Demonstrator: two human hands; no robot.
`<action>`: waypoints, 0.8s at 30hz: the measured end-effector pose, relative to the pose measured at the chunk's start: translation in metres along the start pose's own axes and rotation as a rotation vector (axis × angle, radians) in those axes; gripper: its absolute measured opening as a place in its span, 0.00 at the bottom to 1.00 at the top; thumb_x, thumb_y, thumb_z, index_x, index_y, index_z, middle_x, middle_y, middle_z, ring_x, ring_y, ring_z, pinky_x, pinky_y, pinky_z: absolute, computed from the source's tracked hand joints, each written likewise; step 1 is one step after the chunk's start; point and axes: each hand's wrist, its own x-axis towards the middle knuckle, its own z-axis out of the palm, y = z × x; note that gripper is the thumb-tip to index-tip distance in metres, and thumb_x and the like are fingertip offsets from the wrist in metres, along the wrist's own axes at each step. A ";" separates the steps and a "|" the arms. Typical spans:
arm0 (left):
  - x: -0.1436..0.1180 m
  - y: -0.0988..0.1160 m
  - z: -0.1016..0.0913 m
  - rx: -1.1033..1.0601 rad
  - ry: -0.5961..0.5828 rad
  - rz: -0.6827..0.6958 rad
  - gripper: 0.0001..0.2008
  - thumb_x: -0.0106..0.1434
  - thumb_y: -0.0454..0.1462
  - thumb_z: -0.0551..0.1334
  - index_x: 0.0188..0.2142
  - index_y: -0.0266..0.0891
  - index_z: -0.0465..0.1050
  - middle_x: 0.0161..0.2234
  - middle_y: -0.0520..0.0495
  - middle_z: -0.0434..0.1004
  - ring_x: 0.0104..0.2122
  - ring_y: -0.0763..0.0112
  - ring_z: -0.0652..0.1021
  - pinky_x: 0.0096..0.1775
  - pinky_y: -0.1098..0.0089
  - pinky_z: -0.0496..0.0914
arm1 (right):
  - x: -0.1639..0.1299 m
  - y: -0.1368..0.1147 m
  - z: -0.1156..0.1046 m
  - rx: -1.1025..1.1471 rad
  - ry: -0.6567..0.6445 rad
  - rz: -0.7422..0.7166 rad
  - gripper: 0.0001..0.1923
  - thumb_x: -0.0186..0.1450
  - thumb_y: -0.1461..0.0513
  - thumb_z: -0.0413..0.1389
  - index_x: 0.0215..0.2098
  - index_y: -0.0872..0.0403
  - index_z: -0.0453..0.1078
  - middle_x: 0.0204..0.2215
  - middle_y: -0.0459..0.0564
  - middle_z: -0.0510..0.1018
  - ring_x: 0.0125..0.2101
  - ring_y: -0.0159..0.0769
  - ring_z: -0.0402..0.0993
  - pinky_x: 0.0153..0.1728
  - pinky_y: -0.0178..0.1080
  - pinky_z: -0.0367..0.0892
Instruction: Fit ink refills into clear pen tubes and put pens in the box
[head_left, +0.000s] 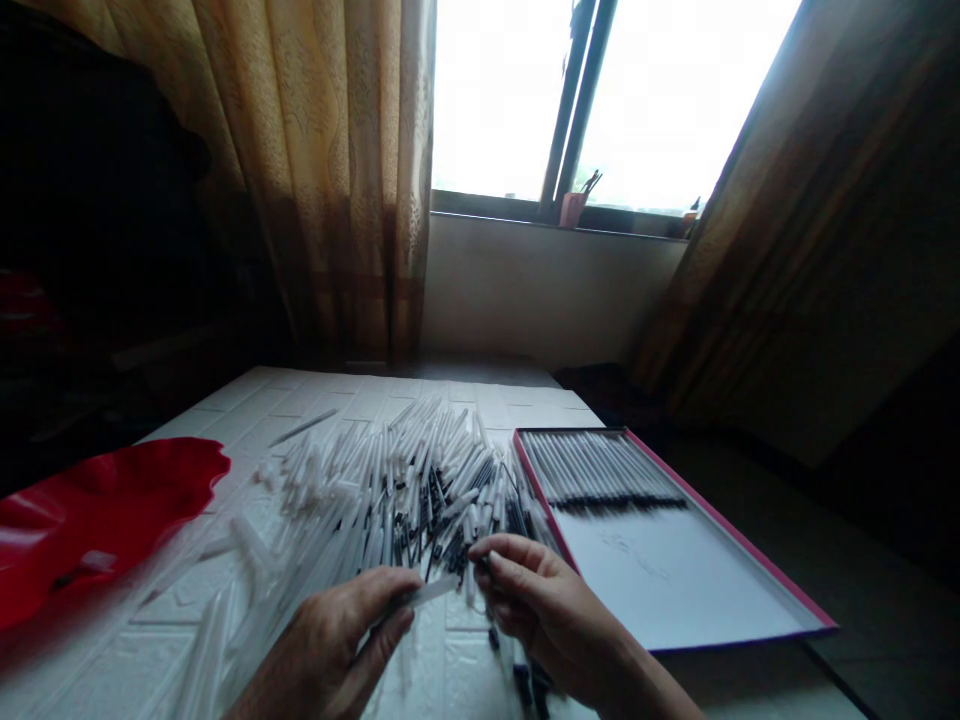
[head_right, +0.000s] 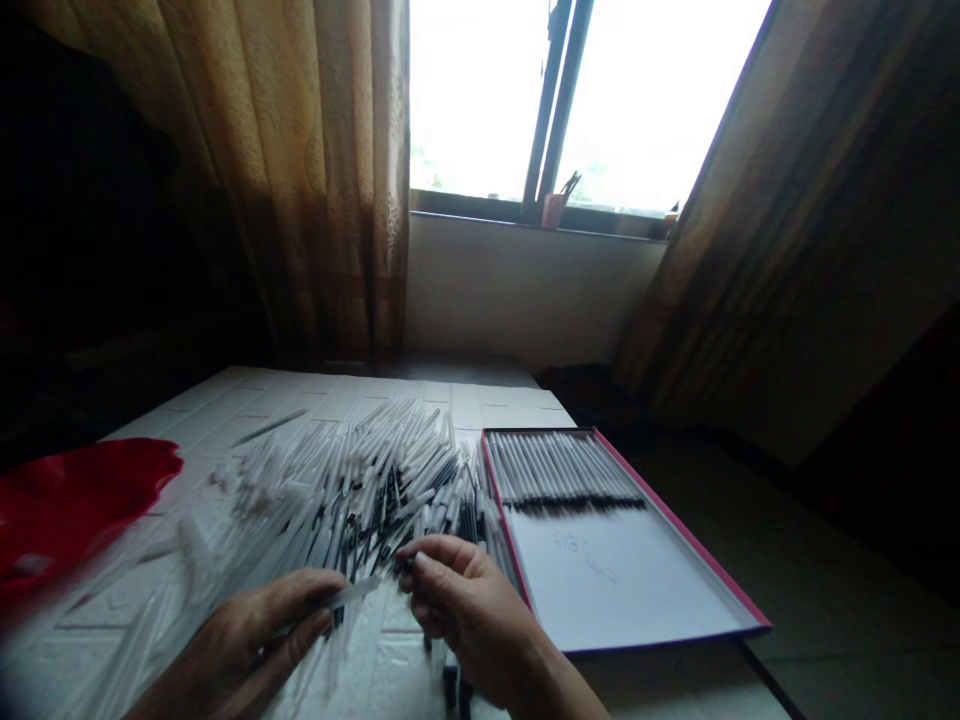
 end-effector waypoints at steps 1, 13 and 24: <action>0.001 0.000 0.000 0.005 0.000 0.000 0.08 0.72 0.37 0.55 0.48 0.48 0.69 0.36 0.56 0.83 0.34 0.77 0.84 0.39 0.86 0.73 | 0.000 0.001 0.000 0.009 -0.004 0.009 0.22 0.42 0.55 0.77 0.30 0.57 0.80 0.19 0.43 0.76 0.16 0.19 0.64 0.18 0.24 0.50; 0.005 0.003 -0.002 0.006 -0.081 0.001 0.09 0.70 0.33 0.56 0.47 0.48 0.68 0.35 0.56 0.82 0.33 0.76 0.84 0.37 0.84 0.73 | -0.002 0.004 0.006 -0.043 -0.035 0.087 0.21 0.41 0.55 0.77 0.29 0.57 0.80 0.21 0.45 0.78 0.18 0.20 0.66 0.19 0.25 0.51; -0.001 -0.002 0.001 -0.004 -0.138 -0.035 0.09 0.71 0.35 0.56 0.48 0.49 0.68 0.37 0.54 0.83 0.35 0.71 0.84 0.37 0.80 0.75 | -0.001 0.011 0.001 -0.324 -0.025 -0.087 0.16 0.53 0.52 0.71 0.33 0.55 0.79 0.19 0.41 0.73 0.19 0.23 0.63 0.20 0.28 0.53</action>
